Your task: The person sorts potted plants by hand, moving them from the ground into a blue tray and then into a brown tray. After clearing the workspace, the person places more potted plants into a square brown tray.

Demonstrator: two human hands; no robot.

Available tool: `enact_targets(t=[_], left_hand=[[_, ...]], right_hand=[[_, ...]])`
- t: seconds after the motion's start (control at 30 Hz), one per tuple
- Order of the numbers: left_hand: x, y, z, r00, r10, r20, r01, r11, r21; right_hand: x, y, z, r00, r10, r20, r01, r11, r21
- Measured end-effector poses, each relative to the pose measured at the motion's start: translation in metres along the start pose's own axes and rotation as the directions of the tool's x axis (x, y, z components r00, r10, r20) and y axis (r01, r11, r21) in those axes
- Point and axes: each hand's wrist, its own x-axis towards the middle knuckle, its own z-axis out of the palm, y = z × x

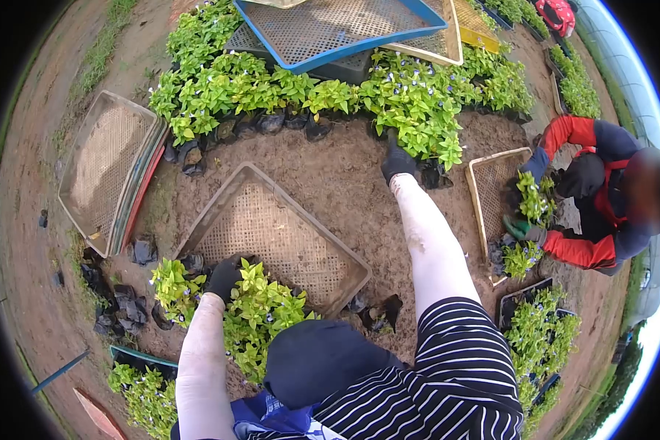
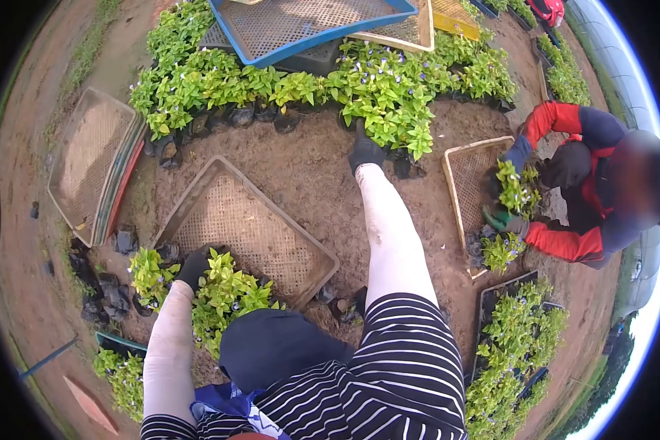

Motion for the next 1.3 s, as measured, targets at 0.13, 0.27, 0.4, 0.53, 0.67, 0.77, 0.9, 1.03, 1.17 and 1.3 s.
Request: enact_targets(t=[0.13, 0.27, 0.4, 0.53, 0.67, 0.77, 0.9, 1.03, 1.17, 1.3], left_hand=[[0.001, 0.006, -0.001, 1.0, -0.028, -0.007, 0.029, 0.999, 0.044], [0.003, -0.008, 0.002, 0.998, -0.052, 0.023, 0.053, 0.998, -0.045], [0.004, 0.003, 0.006, 0.996, -0.076, 0.055, 0.091, 0.933, -0.349], [-0.002, 0.013, -0.013, 0.959, -0.176, 0.224, 0.268, 0.821, -0.504], [0.02, -0.008, -0.044, 0.98, -0.17, 0.101, 0.159, 0.372, -0.914], [0.021, 0.005, -0.054, 0.99, -0.143, 0.012, 0.097, 0.604, -0.791], [0.032, -0.094, -0.03, 0.982, 0.095, -0.161, -0.102, 0.994, -0.032], [0.032, -0.079, -0.023, 0.983, 0.066, -0.173, -0.031, 0.979, 0.199], [0.018, -0.036, -0.031, 0.999, 0.008, -0.037, 0.01, 0.883, 0.469], [0.009, -0.057, -0.014, 0.977, 0.098, -0.191, -0.011, 0.911, 0.413]], right_hand=[[0.016, -0.028, -0.003, 0.996, 0.054, -0.065, -0.044, 0.987, 0.152], [0.041, -0.023, 0.048, 0.942, 0.106, -0.319, -0.037, 0.976, 0.215], [0.011, -0.043, 0.03, 0.978, -0.069, -0.198, 0.176, 0.784, 0.596], [-0.088, -0.144, -0.013, 0.871, -0.397, -0.29, 0.46, 0.452, 0.764], [-0.178, -0.236, -0.006, 0.851, -0.513, 0.114, -0.056, 0.127, 0.99], [-0.22, -0.243, 0.02, 0.501, -0.859, -0.105, 0.624, 0.274, 0.732], [-0.18, -0.156, 0.001, 0.714, -0.644, -0.276, 0.614, 0.385, 0.689], [-0.088, -0.001, -0.003, 0.938, 0.005, -0.346, 0.169, 0.866, 0.47], [-0.041, 0.059, -0.022, 0.99, 0.068, -0.127, -0.042, 0.98, 0.193], [-0.004, 0.06, -0.002, 0.99, 0.128, -0.065, -0.118, 0.984, 0.131]])
